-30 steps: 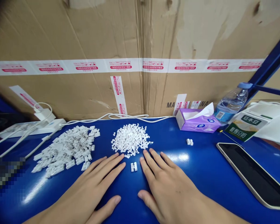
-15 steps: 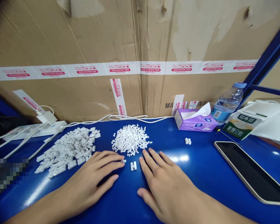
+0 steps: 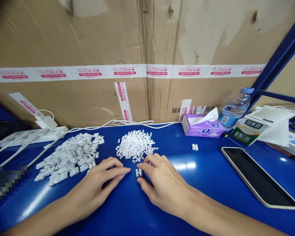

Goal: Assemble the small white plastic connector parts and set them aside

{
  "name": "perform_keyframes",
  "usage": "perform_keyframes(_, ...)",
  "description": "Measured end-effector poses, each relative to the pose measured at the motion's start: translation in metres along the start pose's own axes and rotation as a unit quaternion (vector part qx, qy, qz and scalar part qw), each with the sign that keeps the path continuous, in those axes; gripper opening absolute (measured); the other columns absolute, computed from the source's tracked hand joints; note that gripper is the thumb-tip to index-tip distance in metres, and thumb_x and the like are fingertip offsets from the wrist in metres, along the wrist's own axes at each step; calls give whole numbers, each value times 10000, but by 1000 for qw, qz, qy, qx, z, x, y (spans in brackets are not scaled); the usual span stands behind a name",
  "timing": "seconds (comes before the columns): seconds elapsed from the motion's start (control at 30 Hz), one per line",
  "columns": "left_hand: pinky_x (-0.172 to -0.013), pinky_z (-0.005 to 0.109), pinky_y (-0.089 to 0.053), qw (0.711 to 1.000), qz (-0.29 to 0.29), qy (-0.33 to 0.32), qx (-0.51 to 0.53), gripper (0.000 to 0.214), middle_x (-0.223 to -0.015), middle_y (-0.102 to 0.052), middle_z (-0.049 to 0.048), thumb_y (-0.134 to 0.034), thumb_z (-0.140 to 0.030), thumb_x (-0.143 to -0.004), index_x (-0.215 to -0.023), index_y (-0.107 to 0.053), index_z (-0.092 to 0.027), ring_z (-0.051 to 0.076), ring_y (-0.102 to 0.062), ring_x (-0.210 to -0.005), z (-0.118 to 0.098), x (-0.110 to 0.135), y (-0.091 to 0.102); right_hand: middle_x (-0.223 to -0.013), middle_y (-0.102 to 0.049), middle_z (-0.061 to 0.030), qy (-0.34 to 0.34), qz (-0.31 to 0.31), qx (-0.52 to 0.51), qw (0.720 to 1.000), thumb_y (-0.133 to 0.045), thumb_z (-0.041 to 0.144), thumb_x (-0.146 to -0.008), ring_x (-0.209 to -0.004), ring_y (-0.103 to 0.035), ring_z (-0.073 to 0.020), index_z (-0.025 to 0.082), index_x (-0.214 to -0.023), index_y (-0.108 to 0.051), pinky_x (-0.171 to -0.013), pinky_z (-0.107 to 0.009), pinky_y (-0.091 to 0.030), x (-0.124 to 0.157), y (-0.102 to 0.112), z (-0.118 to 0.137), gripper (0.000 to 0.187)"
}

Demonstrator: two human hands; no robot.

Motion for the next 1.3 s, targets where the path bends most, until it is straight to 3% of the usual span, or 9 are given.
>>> perform_keyframes(0.2, -887, 326, -491, 997, -20, 28, 67, 213, -1070, -683, 1, -556, -148, -985, -1097, -691, -269, 176, -640, -981, -4, -5, 0, -1021, -668, -36, 8, 9, -40, 999, -612, 205, -947, -925, -581, -212, 254, -1127, -689, -835, -391, -440, -2, -3, 2, 202)
perform_keyframes(0.77, -785, 326, -491, 982, -32, 89, 162, 81, -807, -746, -28, -707, -230, -894, -835, -757, -254, 178, -674, -778, -2, -8, 1, -961, -688, -24, 32, -25, -123, 992, -678, 119, -853, -902, -601, -186, 206, -1028, -703, -786, -331, -480, -2, 0, 10, 198)
perform_keyframes(1.3, -879, 328, -514, 977, -58, 54, 196, 90, -999, -692, -5, -722, -183, -892, -852, -757, -256, 167, -672, -908, -3, -6, 3, -974, -691, -39, 60, -46, -124, 989, -676, 131, -878, -914, -621, -191, 200, -1037, -710, -795, -331, -511, 2, 0, 15, 176)
Point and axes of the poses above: each hand's wrist, its own x-axis away from the middle knuckle, its own y-axis out of the back of the hand, z = x × y, the point moved 7 cm from there along -x, towards the middle knuckle
